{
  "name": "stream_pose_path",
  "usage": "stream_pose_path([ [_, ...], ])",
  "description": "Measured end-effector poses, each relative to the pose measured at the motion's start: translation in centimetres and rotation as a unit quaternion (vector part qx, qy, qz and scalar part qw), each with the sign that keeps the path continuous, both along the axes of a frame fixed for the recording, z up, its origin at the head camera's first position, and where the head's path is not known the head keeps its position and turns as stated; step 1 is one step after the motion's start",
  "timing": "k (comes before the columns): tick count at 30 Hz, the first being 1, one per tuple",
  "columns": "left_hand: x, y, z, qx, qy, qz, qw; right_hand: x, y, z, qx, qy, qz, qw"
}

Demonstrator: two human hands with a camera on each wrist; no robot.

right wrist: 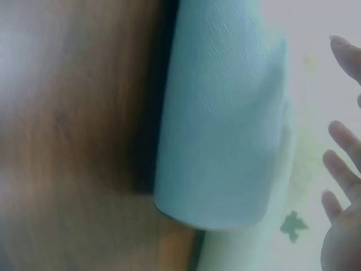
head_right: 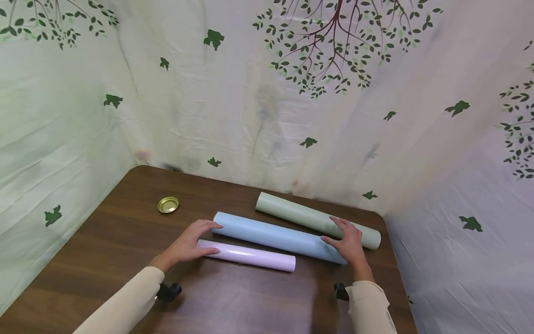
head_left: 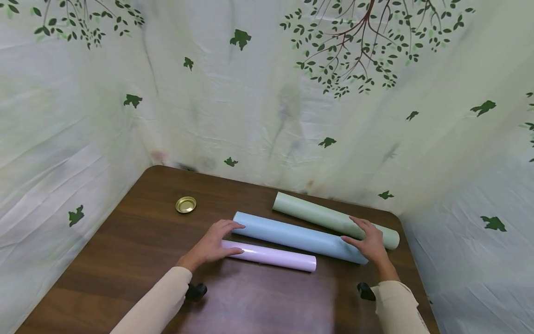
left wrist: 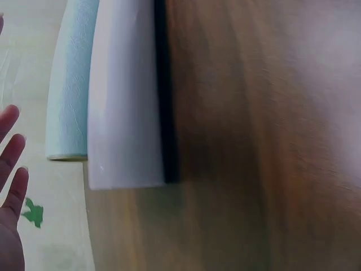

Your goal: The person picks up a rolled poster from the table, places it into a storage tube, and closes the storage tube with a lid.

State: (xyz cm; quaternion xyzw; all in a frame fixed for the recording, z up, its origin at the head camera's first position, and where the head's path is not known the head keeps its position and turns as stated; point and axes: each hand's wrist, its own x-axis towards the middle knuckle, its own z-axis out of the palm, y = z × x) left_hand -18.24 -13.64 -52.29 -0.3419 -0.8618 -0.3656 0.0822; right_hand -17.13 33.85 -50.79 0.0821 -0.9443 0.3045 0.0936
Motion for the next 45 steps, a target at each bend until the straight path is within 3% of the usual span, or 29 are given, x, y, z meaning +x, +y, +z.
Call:
stream_pose_path([
  [9,1.5,-1.3,-1.1,0.028,-0.008,0.021,0.9994,-1.0,2.4,1.4,-0.011,-0.011,-0.010,1.000],
  [18,2.9,-2.8,-2.9,0.058,-0.068,0.074,0.9933,-2.5,3.9,1.3,0.004,-0.069,-0.018,0.997],
  [27,2.9,-2.3,-4.5,0.057,-0.043,0.065,0.9954,-3.4,4.2,0.4,0.023,-0.119,-0.031,0.992],
  [34,3.0,-2.1,-4.7,0.053,-0.053,0.066,0.9950,-3.7,3.7,0.1,0.027,-0.165,-0.043,0.985],
  [45,3.0,-1.7,-4.6,0.046,-0.055,0.066,0.9952,-4.8,3.1,-0.7,0.084,-0.189,-0.043,0.977],
])
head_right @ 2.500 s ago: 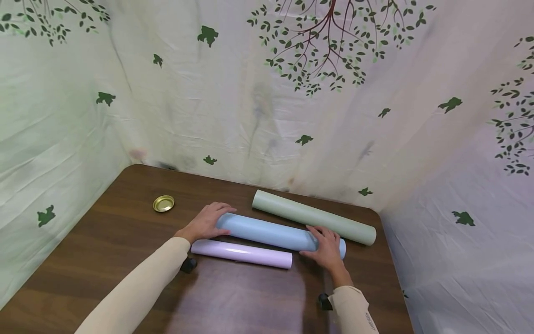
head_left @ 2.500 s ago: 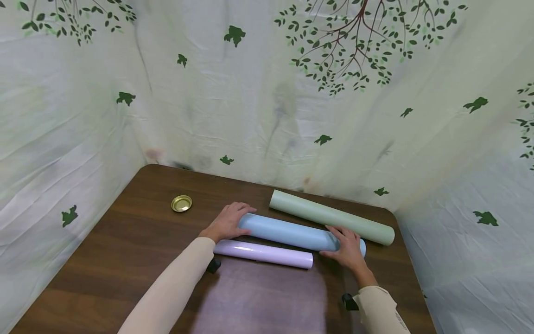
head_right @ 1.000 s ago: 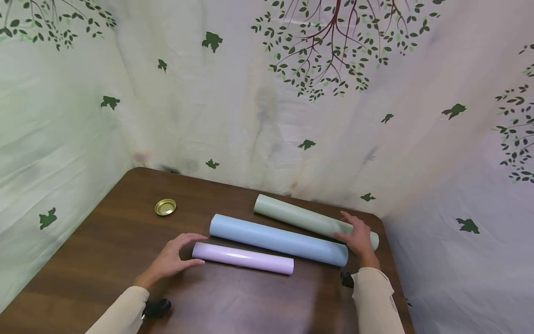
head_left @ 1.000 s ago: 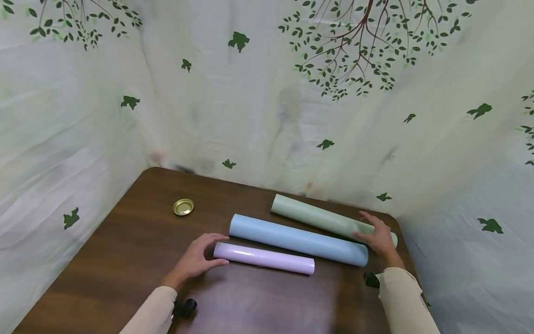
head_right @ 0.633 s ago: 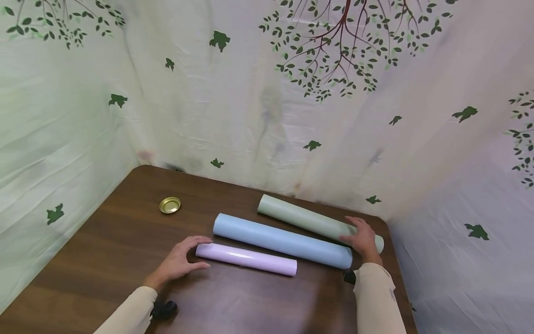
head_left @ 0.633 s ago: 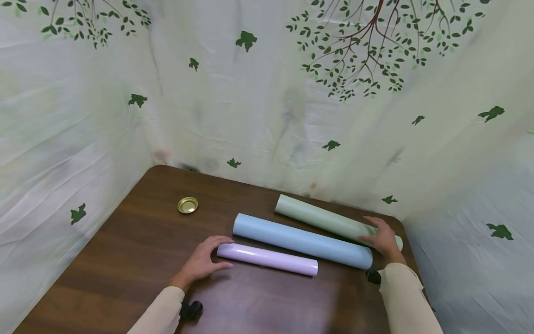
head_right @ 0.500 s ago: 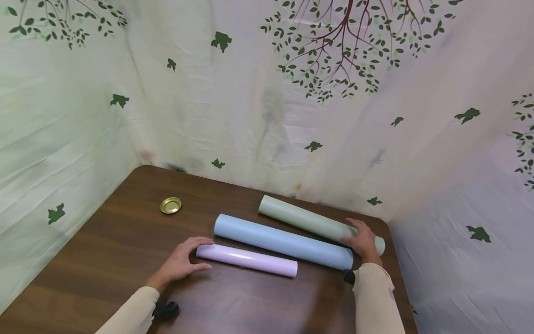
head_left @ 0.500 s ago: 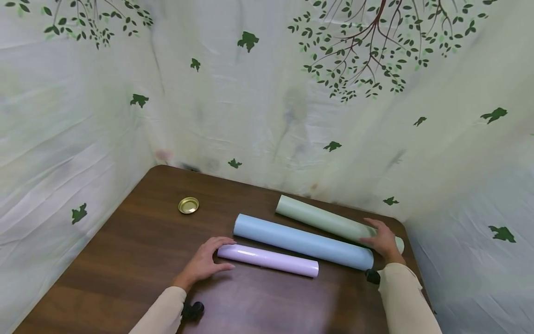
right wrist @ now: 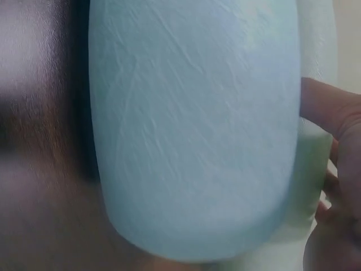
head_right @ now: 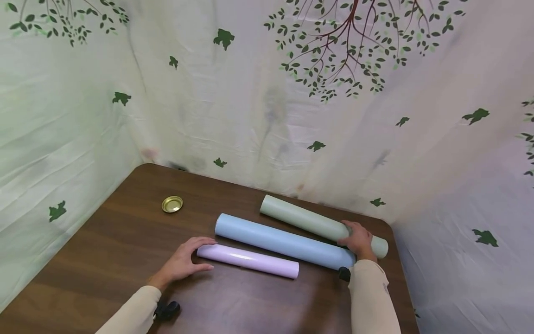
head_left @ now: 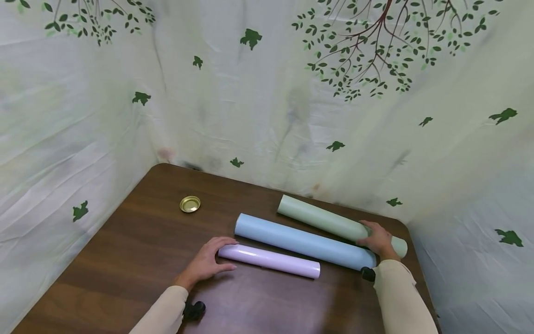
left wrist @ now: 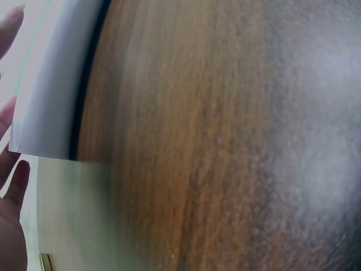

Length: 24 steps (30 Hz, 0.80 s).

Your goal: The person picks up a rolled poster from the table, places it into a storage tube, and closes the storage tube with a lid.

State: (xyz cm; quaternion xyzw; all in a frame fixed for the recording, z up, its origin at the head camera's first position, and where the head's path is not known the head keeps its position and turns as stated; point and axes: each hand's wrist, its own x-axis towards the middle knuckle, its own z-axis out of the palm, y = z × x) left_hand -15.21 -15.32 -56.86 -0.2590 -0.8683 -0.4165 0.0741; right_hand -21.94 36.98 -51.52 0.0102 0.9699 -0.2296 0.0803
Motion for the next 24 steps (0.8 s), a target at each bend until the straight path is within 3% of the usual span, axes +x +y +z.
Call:
stream_pose_path([
  [5,-0.2,0.2,-0.2,0.002,0.016,-0.008,0.9998,-0.3,-0.2,-0.7,0.014,-0.011,-0.015,1.000],
  [13,-0.2,0.3,-0.3,0.002,0.010,-0.014,0.9999,-0.7,-1.1,-1.2,0.062,-0.024,-0.027,0.997],
  [18,-0.3,0.3,-0.4,-0.005,0.005,-0.021,0.9998,-0.9,-1.5,-1.1,0.056,-0.031,-0.032,0.997],
  [24,-0.7,0.2,-0.7,-0.049,0.026,-0.037,0.9978,-0.8,-1.8,-1.1,0.049,-0.040,-0.036,0.997],
])
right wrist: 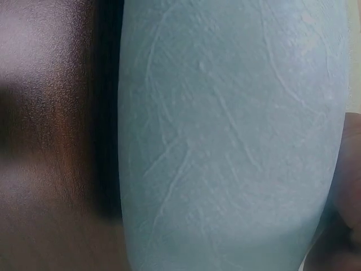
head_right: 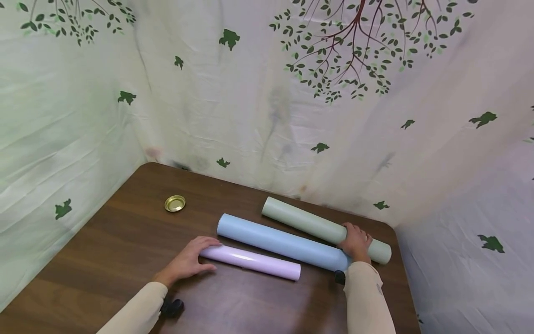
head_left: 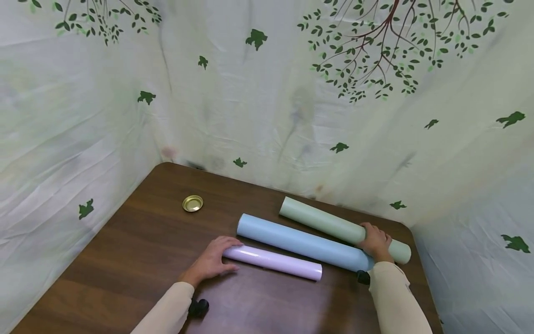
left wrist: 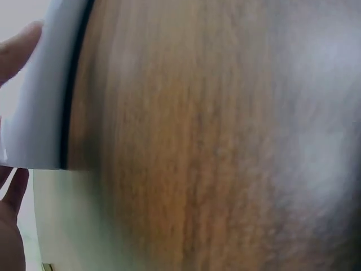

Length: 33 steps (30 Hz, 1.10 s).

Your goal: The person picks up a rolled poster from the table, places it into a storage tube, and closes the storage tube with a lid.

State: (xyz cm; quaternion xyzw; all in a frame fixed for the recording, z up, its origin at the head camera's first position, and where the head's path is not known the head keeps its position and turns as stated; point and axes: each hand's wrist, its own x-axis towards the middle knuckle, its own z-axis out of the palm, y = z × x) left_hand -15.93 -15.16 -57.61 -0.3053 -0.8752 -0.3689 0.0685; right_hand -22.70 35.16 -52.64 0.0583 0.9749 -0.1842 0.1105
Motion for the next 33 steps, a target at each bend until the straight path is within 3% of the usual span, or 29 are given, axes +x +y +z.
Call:
stream_pose_path([
  [6,-0.74,0.22,-0.19,-0.117,0.034,-0.011,0.9926,0.13,0.06,-0.10,-0.001,-0.004,0.003,1.000],
  [9,-0.88,0.33,0.19,-0.140,0.041,-0.017,0.9892,0.26,-0.01,-0.09,-0.001,-0.005,0.003,1.000],
  [18,-0.81,0.49,0.57,-0.141,-0.015,-0.009,0.9898,0.25,0.16,-0.06,-0.002,0.005,0.007,1.000],
  [33,-1.03,-0.06,-0.03,-0.110,0.006,-0.011,0.9939,0.06,0.75,-0.79,-0.009,0.029,0.020,0.999],
])
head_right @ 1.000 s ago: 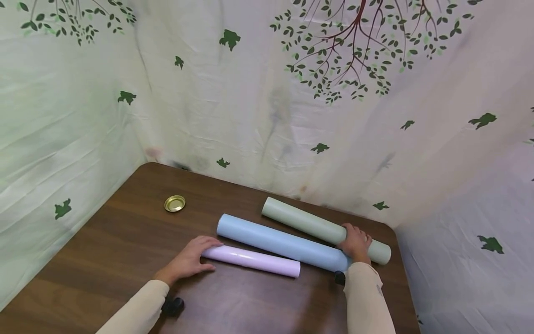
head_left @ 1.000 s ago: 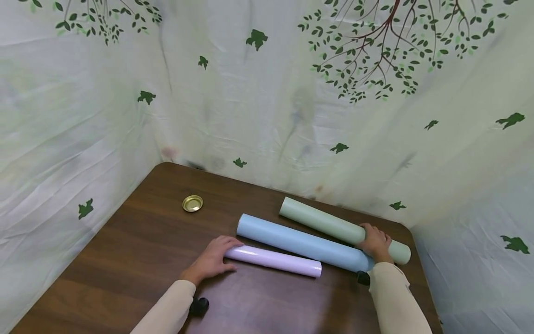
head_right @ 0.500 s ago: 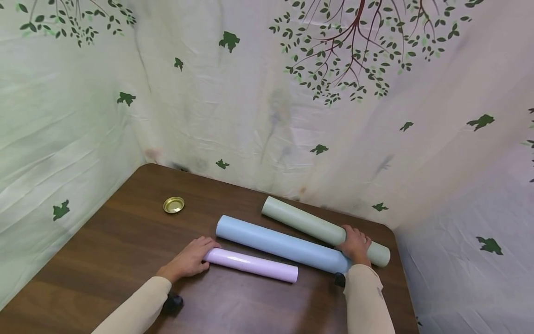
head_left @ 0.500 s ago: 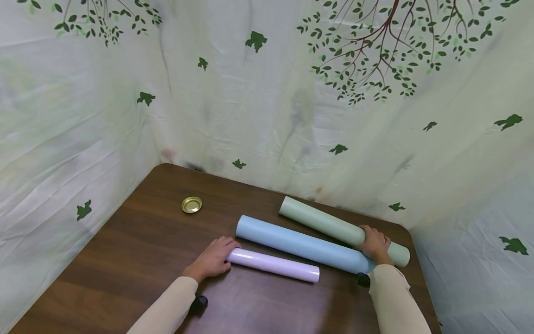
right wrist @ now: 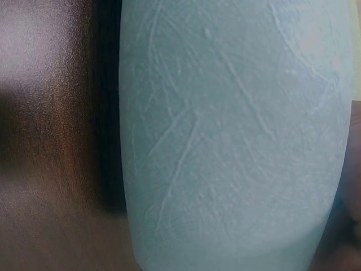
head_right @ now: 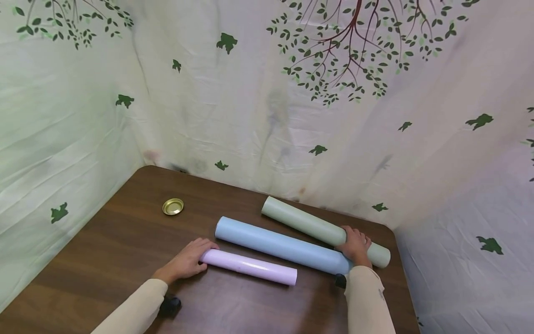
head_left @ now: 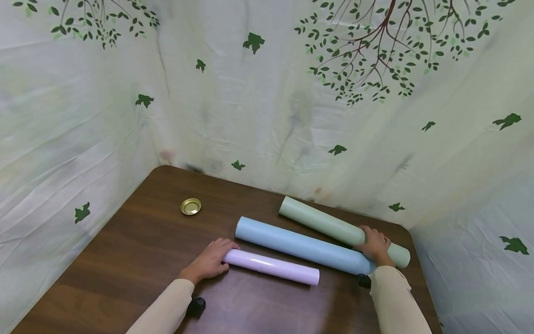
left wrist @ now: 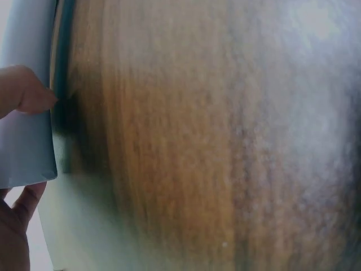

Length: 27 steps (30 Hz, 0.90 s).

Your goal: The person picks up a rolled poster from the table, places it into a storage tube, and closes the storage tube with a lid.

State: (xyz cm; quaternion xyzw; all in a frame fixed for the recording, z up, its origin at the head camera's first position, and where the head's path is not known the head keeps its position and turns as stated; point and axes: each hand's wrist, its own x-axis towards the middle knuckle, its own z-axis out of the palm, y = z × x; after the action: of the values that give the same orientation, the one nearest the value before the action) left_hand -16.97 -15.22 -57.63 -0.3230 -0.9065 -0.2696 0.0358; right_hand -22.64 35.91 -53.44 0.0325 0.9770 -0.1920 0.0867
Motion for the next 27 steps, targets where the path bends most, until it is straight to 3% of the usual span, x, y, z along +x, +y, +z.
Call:
stream_pose_path([
  [5,0.2,-0.2,-0.3,0.010,0.000,0.000,0.9999,0.1,0.1,-0.2,0.001,0.002,0.006,1.000],
  [12,0.0,-0.6,-0.3,0.039,0.049,-0.003,0.9981,0.1,0.2,-0.1,-0.004,0.010,0.005,1.000],
  [19,-0.1,-1.1,0.1,0.032,0.021,0.001,0.9992,0.3,0.4,-0.2,-0.008,0.013,0.004,1.000],
  [27,-0.3,-1.7,0.0,0.033,0.018,0.004,0.9993,0.4,0.3,0.2,-0.007,0.018,0.004,1.000],
])
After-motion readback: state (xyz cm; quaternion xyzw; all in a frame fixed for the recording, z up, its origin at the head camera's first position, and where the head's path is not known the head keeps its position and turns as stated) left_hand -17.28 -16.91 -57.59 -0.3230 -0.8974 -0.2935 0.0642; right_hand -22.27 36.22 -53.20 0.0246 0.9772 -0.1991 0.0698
